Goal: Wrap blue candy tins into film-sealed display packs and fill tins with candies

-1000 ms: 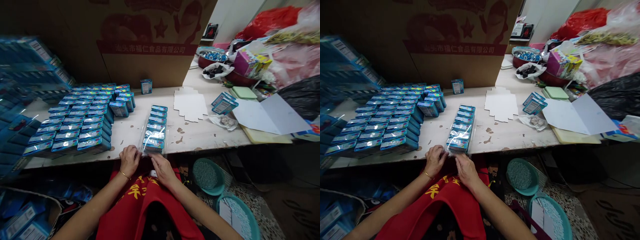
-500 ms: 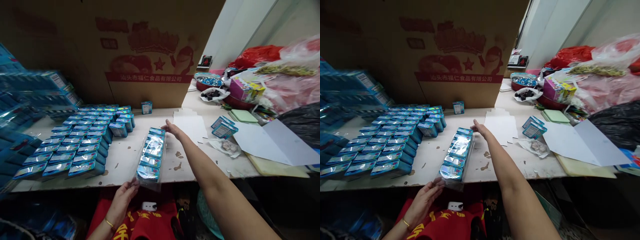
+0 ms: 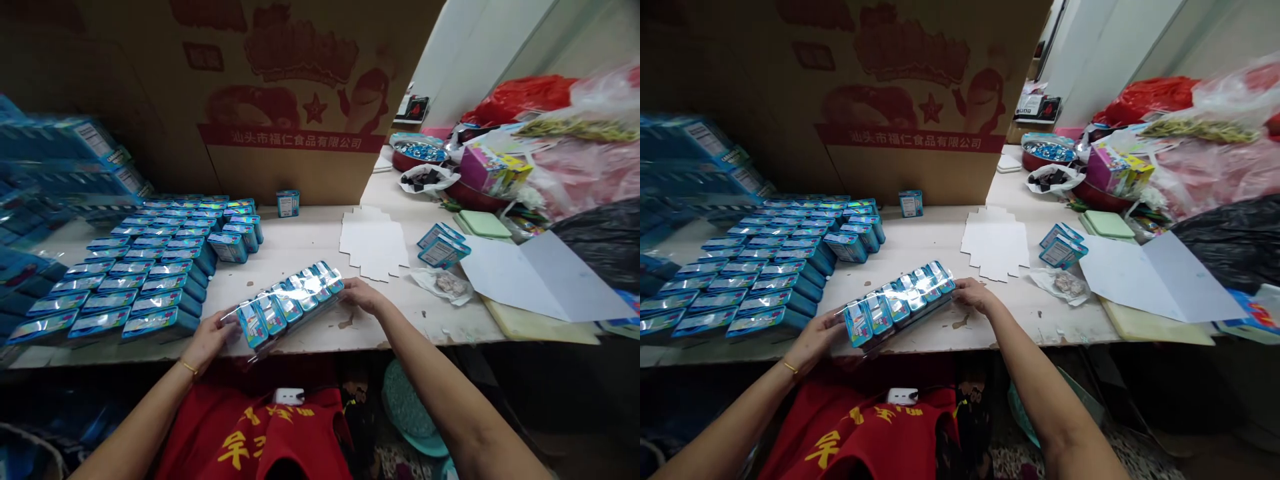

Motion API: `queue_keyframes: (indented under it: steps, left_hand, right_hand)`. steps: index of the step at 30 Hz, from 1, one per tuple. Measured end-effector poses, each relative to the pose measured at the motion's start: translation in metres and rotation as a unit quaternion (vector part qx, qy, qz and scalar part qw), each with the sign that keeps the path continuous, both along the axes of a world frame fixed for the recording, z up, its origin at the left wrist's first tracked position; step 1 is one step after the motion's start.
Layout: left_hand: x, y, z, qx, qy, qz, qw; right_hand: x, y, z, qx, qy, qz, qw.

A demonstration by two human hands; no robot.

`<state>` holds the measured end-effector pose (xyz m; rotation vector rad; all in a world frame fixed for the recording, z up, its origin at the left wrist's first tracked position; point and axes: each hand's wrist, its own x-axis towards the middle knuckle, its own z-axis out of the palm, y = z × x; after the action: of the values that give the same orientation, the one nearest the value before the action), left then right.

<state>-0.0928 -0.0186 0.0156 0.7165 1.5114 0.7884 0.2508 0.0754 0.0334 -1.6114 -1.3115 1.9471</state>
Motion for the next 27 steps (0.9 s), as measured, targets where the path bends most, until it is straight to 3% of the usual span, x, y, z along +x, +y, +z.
queue_keyframes:
  steps: [6, 12, 16, 19, 22, 24, 27]
  left_hand:
    - [0.004, -0.021, -0.009, 0.064, 0.026, -0.044, 0.997]
    - [0.001, -0.024, -0.014, 0.06, -0.046, -0.027, 0.997]
    - [0.001, -0.027, -0.01, 0.044, -0.072, -0.012, 0.996]
    - [0.001, -0.031, 0.004, 0.014, -0.098, 0.047, 0.994]
    - [0.002, -0.036, 0.026, -0.034, -0.161, 0.141, 0.976]
    - [0.008, -0.041, 0.045, -0.042, -0.168, 0.145, 0.974]
    - [0.025, -0.046, 0.073, -0.033, -0.123, 0.108, 0.986]
  right_hand:
    - [-0.005, 0.006, -0.001, 0.011, -0.055, 0.064, 0.996]
    - [-0.012, 0.016, 0.002, 0.031, -0.074, 0.136, 0.987]
    - [-0.013, 0.018, 0.002, 0.017, -0.068, 0.131, 0.989]
    - [-0.009, 0.023, 0.012, 0.01, -0.059, 0.047, 0.997]
    - [-0.009, 0.03, 0.032, 0.063, -0.022, -0.033, 0.997]
    - [-0.013, 0.03, 0.048, 0.111, -0.04, 0.002, 0.993]
    - [-0.016, 0.024, 0.065, 0.158, -0.115, 0.108, 0.975]
